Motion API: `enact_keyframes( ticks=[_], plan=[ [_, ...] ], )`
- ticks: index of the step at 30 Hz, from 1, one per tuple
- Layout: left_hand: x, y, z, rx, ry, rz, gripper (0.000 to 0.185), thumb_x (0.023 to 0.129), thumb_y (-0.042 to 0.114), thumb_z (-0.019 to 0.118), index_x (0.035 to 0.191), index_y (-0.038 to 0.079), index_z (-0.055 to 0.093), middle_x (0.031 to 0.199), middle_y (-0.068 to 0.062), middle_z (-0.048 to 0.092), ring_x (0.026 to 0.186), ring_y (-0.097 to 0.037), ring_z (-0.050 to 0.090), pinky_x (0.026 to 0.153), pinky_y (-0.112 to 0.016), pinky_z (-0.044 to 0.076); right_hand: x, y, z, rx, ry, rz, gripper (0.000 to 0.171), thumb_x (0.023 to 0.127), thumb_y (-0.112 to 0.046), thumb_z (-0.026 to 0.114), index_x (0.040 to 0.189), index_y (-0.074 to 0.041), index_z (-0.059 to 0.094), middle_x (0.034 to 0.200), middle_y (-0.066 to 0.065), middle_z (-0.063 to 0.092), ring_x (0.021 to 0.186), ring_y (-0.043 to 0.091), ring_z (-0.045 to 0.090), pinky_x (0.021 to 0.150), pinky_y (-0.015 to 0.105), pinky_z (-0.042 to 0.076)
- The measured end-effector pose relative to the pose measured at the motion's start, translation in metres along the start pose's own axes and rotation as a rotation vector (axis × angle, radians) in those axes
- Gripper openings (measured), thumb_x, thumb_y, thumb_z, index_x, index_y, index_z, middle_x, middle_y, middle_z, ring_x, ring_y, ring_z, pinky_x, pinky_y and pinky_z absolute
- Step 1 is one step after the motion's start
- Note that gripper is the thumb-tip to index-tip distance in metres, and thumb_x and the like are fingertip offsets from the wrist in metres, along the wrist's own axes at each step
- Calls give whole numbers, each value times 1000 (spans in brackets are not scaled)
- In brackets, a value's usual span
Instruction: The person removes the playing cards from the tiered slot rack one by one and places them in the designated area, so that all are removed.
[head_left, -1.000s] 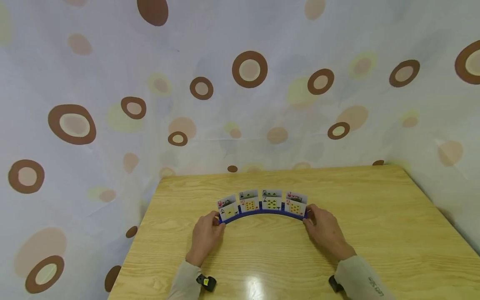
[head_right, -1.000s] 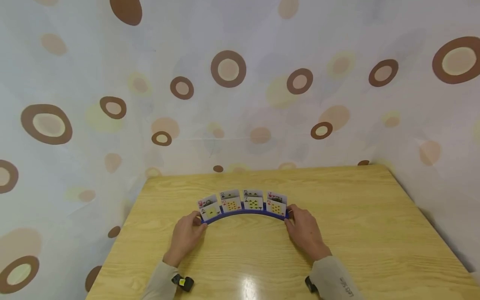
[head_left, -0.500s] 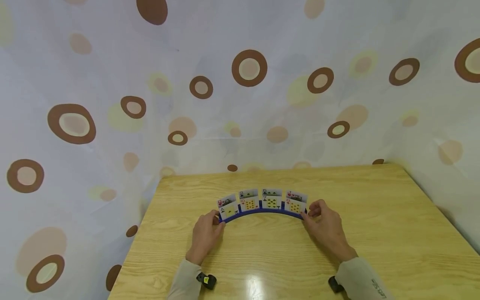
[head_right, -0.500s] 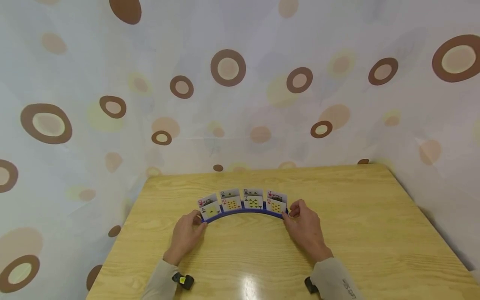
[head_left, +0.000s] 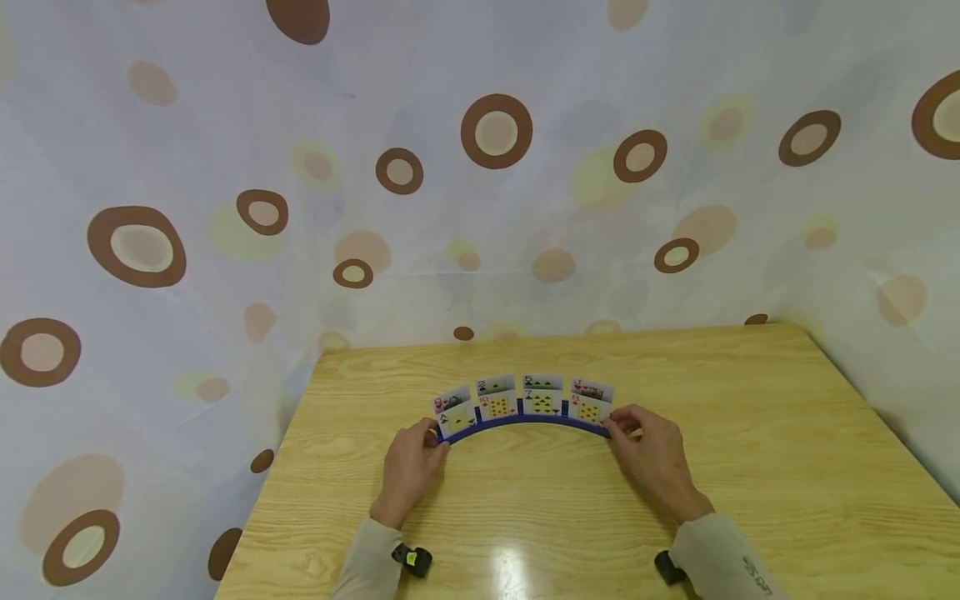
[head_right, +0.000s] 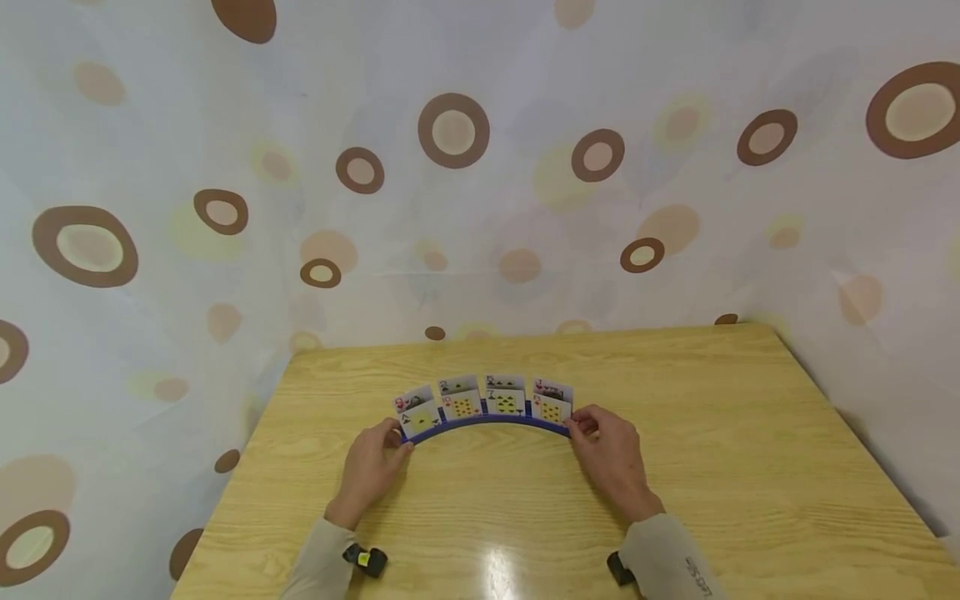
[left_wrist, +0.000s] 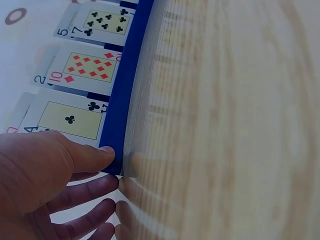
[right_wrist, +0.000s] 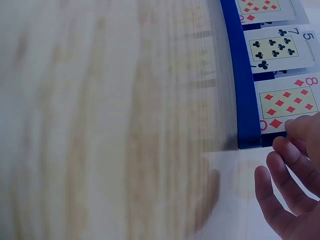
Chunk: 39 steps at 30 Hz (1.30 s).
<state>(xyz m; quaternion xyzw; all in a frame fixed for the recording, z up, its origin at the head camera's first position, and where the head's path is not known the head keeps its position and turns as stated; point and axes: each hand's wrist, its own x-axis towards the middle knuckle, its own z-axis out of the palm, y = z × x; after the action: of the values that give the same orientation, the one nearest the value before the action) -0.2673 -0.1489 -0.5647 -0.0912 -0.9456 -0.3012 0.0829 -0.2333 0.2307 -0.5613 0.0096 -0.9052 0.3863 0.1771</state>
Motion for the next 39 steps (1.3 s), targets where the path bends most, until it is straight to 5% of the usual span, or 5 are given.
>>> enact_keyframes(
  ticks=[22,29,39],
  plan=[
    [-1,1,0,-1,6,-6,31,97,14,82,125,2,73,98,-9,77,94,-25,67,89,-50,57,-9,-1,-4,80,11,-120,8,102,-5,75,110,-6,77,103,8,81,93,13,74,76,25,62],
    [0,-1,0,-1,-8,-16,33,97,15,82,126,2,73,100,-9,78,96,-26,69,91,-52,58,-16,-13,-3,146,-175,-11,7,105,-15,74,109,-11,77,101,1,79,98,16,73,79,25,60],
    [1,-1,1,-16,-6,-25,32,98,16,82,126,3,73,100,-9,77,96,-25,67,92,-52,57,-25,-31,2,179,-431,96,6,104,-13,73,103,-8,77,96,1,76,83,8,65,75,23,54]
  ],
)
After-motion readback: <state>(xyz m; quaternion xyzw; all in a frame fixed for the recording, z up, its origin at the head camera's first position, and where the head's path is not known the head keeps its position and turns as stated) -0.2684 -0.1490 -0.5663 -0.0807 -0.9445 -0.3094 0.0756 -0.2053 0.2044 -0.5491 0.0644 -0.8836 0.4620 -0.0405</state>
